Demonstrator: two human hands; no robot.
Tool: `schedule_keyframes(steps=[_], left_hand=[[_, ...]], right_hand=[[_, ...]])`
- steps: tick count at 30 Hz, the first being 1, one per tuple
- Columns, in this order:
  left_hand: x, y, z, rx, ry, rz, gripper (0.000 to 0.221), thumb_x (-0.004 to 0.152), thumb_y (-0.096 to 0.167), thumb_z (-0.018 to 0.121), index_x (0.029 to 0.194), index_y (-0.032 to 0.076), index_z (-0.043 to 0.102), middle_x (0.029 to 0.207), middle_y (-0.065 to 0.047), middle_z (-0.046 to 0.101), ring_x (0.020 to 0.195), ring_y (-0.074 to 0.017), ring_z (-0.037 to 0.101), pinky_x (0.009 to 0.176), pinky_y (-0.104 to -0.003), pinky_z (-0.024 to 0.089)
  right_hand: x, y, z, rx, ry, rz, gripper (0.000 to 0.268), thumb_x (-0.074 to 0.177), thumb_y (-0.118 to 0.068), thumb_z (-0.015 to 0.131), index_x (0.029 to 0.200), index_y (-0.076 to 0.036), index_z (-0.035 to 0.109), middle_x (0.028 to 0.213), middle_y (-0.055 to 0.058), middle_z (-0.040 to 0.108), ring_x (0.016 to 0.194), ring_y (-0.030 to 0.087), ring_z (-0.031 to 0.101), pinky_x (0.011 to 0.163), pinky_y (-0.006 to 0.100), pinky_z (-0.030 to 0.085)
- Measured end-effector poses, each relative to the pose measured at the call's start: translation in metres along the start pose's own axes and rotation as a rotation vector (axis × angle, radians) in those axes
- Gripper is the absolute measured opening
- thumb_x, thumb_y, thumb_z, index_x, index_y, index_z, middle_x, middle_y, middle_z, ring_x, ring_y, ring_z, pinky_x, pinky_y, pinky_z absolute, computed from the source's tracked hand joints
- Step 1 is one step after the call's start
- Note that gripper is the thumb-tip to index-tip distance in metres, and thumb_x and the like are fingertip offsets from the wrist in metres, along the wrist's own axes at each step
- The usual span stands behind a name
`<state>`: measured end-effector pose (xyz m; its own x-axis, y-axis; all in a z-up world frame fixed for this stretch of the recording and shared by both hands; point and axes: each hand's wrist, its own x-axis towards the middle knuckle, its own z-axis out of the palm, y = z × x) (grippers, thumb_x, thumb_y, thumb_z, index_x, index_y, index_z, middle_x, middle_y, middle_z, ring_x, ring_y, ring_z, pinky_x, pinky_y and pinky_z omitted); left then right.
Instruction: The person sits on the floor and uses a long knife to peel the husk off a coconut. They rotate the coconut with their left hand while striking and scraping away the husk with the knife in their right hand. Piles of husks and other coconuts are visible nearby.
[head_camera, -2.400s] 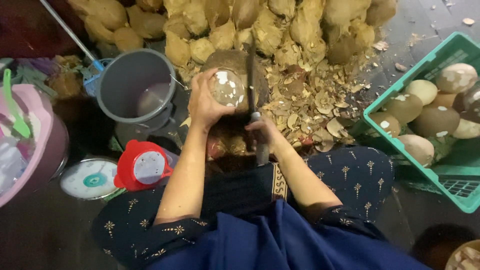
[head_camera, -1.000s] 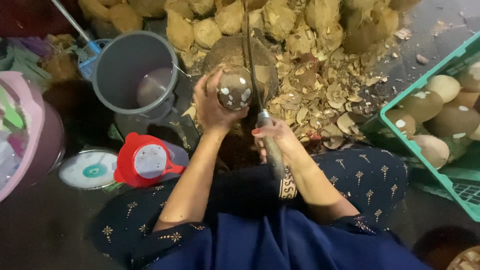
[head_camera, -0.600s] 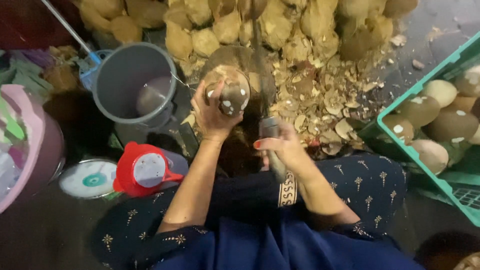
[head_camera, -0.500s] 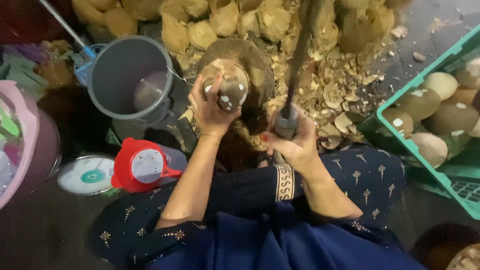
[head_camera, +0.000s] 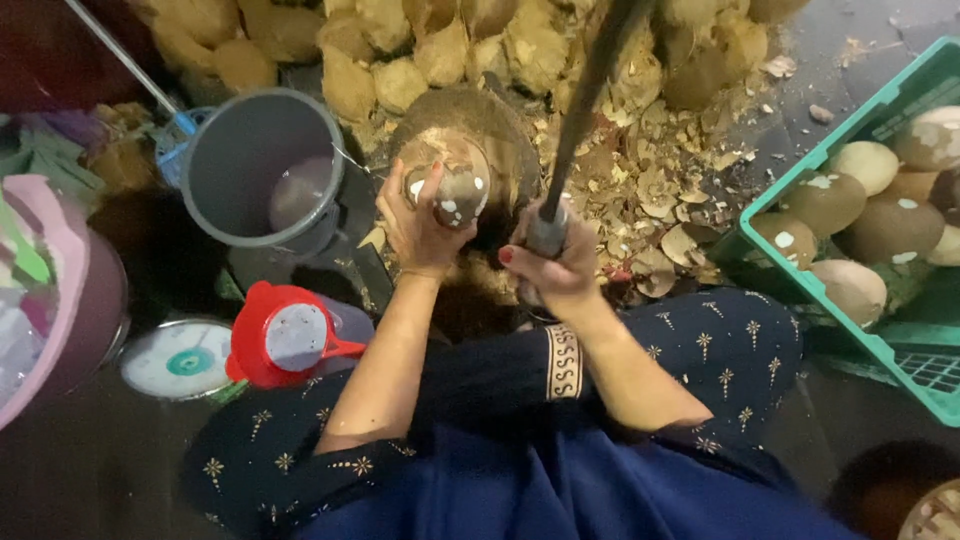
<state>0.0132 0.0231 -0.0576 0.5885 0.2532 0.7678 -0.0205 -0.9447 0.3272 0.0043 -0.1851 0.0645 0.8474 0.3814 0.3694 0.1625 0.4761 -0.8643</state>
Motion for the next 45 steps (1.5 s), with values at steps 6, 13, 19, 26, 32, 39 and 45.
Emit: schedule_keyframes(steps=[6,13,19,26,32,39,45], left_hand=[[0.005,0.001,-0.009,-0.043,0.026,-0.062,0.100,0.052,0.037,0.094,0.143,0.035,0.051,0.144,-0.017,0.041,0.119,-0.0432,0.052,0.091,-0.057,0.052],[0.001,-0.002,-0.009,-0.115,-0.012,-0.054,0.105,0.049,0.035,0.097,0.144,0.035,0.051,0.146,-0.016,0.042,0.123,-0.0454,0.051,0.094,-0.059,0.049],[0.005,-0.007,-0.005,-0.036,-0.003,0.031,0.103,0.045,0.035,0.095,0.139,0.035,0.055,0.142,-0.019,0.043,0.120,-0.0450,0.052,0.095,-0.057,0.050],[-0.003,-0.009,-0.007,-0.112,-0.037,-0.010,0.106,0.040,0.028,0.098,0.138,0.032,0.055,0.146,-0.017,0.041,0.123,-0.0449,0.050,0.097,-0.057,0.048],[0.008,-0.009,-0.007,-0.109,-0.017,0.029,0.102,0.045,0.031,0.094,0.139,0.035,0.055,0.146,-0.016,0.042,0.123,-0.0455,0.050,0.099,-0.058,0.047],[0.006,-0.007,-0.011,-0.128,-0.023,0.027,0.094,0.054,0.037,0.095,0.140,0.032,0.055,0.144,-0.016,0.042,0.124,-0.0441,0.049,0.098,-0.060,0.048],[0.001,-0.011,-0.003,-0.098,0.030,0.077,0.099,0.051,0.032,0.094,0.141,0.033,0.054,0.145,-0.018,0.042,0.123,-0.0470,0.050,0.099,-0.059,0.047]], right_hand=[[-0.025,0.091,-0.016,0.169,0.231,0.800,0.022,0.071,0.001,0.066,0.081,-0.004,0.047,0.043,0.017,0.047,0.030,0.031,0.054,0.026,0.044,0.047],[0.005,0.027,-0.010,0.073,-0.016,0.053,0.025,0.069,0.005,0.083,0.068,0.002,0.058,0.047,0.019,0.057,0.035,0.026,0.062,0.030,0.035,0.049],[-0.011,0.102,-0.017,0.292,0.122,0.820,0.018,0.073,0.007,0.066,0.079,-0.003,0.052,0.044,0.018,0.045,0.030,0.032,0.055,0.028,0.044,0.047],[-0.003,0.018,0.007,0.149,-0.016,0.336,0.019,0.070,0.007,0.074,0.071,0.001,0.056,0.046,0.018,0.055,0.032,0.027,0.061,0.029,0.035,0.048],[-0.022,0.093,-0.011,0.186,0.093,0.535,0.018,0.074,-0.002,0.072,0.076,-0.004,0.055,0.047,0.014,0.053,0.033,0.026,0.057,0.032,0.037,0.049],[-0.028,0.103,-0.015,0.164,0.256,0.954,0.022,0.074,-0.010,0.075,0.087,-0.003,0.060,0.049,0.015,0.050,0.033,0.028,0.056,0.030,0.042,0.049],[-0.014,0.036,-0.010,0.043,0.063,0.408,0.020,0.076,0.006,0.077,0.082,-0.001,0.059,0.055,0.018,0.059,0.033,0.024,0.061,0.024,0.034,0.051]])
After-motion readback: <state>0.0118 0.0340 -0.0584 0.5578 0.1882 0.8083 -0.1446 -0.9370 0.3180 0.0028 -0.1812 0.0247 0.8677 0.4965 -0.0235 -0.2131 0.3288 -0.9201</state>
